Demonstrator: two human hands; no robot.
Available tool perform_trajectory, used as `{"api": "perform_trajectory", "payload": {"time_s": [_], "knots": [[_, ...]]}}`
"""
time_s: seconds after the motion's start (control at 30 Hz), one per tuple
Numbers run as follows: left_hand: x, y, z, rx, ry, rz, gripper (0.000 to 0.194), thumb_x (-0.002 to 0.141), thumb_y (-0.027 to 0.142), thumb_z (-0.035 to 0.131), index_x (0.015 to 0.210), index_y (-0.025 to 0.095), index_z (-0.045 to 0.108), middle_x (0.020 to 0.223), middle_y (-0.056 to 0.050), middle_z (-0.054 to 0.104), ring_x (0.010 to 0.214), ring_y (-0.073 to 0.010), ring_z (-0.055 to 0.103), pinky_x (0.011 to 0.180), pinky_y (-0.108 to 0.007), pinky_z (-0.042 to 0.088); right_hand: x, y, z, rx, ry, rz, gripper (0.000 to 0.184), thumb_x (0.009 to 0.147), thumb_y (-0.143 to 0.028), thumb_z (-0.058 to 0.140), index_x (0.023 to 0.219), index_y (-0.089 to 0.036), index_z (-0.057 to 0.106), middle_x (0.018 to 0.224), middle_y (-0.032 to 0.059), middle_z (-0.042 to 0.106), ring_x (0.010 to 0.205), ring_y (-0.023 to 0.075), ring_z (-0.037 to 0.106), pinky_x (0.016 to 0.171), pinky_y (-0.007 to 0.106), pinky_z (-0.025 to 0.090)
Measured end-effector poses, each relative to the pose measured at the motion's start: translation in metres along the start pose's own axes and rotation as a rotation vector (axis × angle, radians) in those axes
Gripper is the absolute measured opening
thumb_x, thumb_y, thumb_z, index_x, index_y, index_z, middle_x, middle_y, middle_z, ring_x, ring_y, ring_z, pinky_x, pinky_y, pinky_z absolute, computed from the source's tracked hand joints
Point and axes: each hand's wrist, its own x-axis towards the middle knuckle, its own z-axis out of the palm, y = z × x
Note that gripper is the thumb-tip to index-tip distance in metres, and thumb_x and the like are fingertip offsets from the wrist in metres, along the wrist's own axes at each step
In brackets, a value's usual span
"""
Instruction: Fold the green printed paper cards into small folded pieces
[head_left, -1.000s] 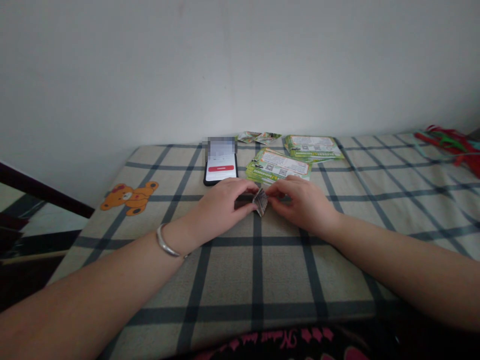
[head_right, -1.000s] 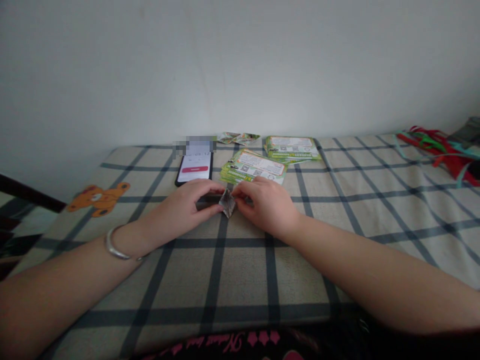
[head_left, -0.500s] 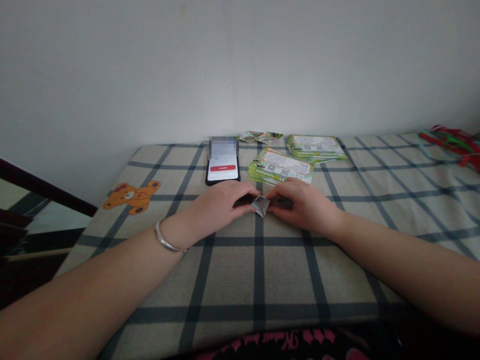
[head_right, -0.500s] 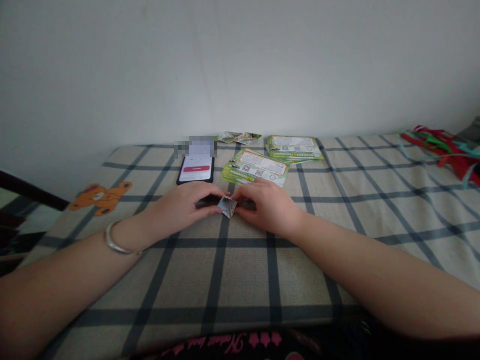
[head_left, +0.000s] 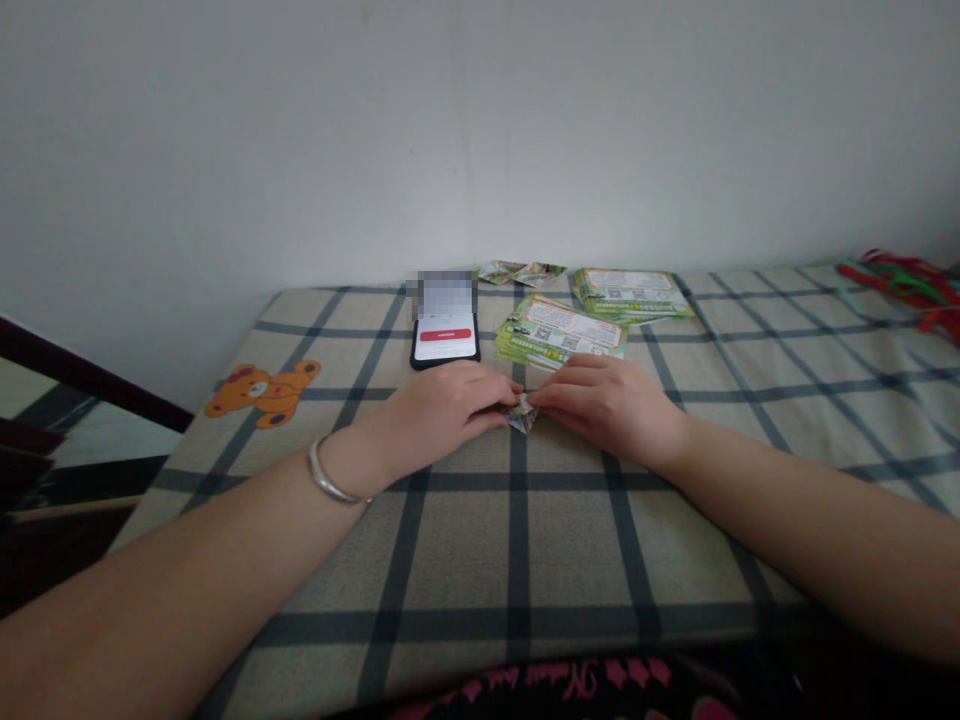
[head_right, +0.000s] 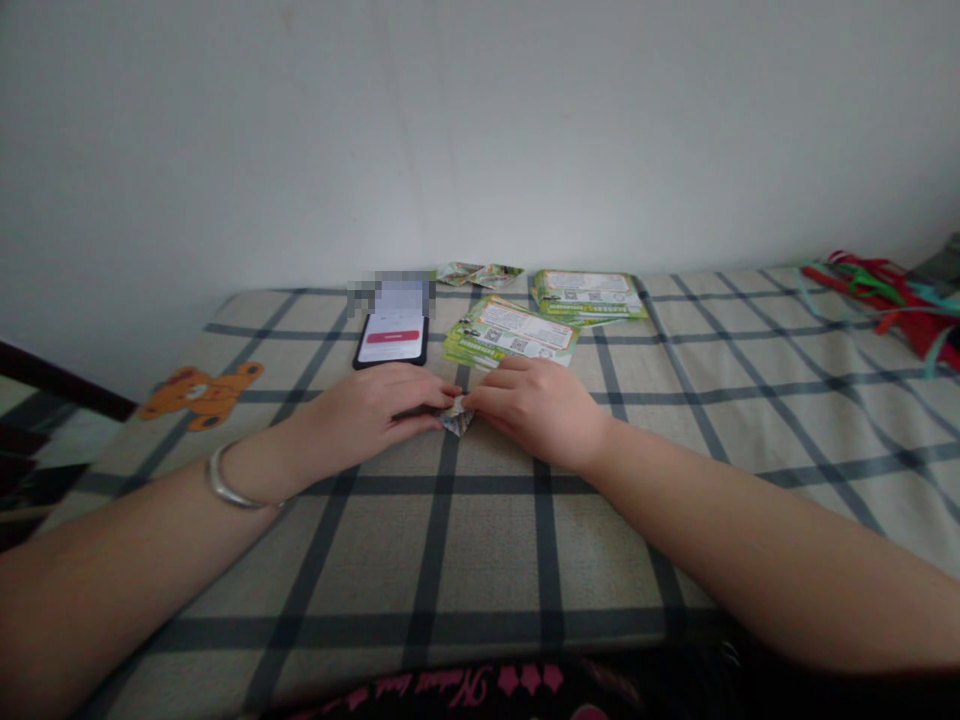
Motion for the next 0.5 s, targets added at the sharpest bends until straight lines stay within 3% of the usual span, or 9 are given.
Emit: {"api": "perform_trajectory", "payload": {"time_s": [0.13, 0.3, 0.5], "knots": [[-0.0008, -0.0004, 0.0005, 0.01, -0.001, -0.003, 0.016, 0.087, 0.02, 0.064, 0.102, 0.018, 0.066, 0.106, -0.004, 0.07, 0.101, -0.0168, 0.064, 0.091, -0.032, 0.051, 0.0004, -0.0001, -0.0036, -0.121, -0.035, -0.095, 0.029, 0.098, -0.022, 0.041, 0.106, -0.019, 0.069, 0.089, 0.0056, 0.071, 0.079, 0.0189, 0.058, 0.066, 0.031, 0.041], [-0.0022, -0.002, 0.0002, 0.043, -0.011, 0.046, 0.016, 0.089, 0.021, 0.06, 0.103, 0.019, 0.067, 0.107, -0.004, 0.071, 0.103, -0.0181, 0.064, 0.093, -0.034, 0.051, 0.0, -0.0011, -0.0048, -0.23, -0.052, -0.102, 0.03, 0.1, -0.025, 0.039, 0.106, -0.024, 0.069, 0.096, 0.0038, 0.071, 0.081, 0.0186, 0.058, 0.063, 0.031, 0.037], [-0.0015, 0.0006, 0.0004, 0.111, -0.006, 0.092, 0.013, 0.088, 0.018, 0.057, 0.098, 0.017, 0.066, 0.106, -0.006, 0.071, 0.101, -0.0191, 0.064, 0.092, -0.035, 0.052, 0.0003, -0.0011, -0.0022, -0.136, 0.011, -0.037, 0.026, 0.097, -0.028, 0.046, 0.1, -0.023, 0.071, 0.096, 0.0039, 0.071, 0.082, 0.0184, 0.06, 0.063, 0.031, 0.039]]}}
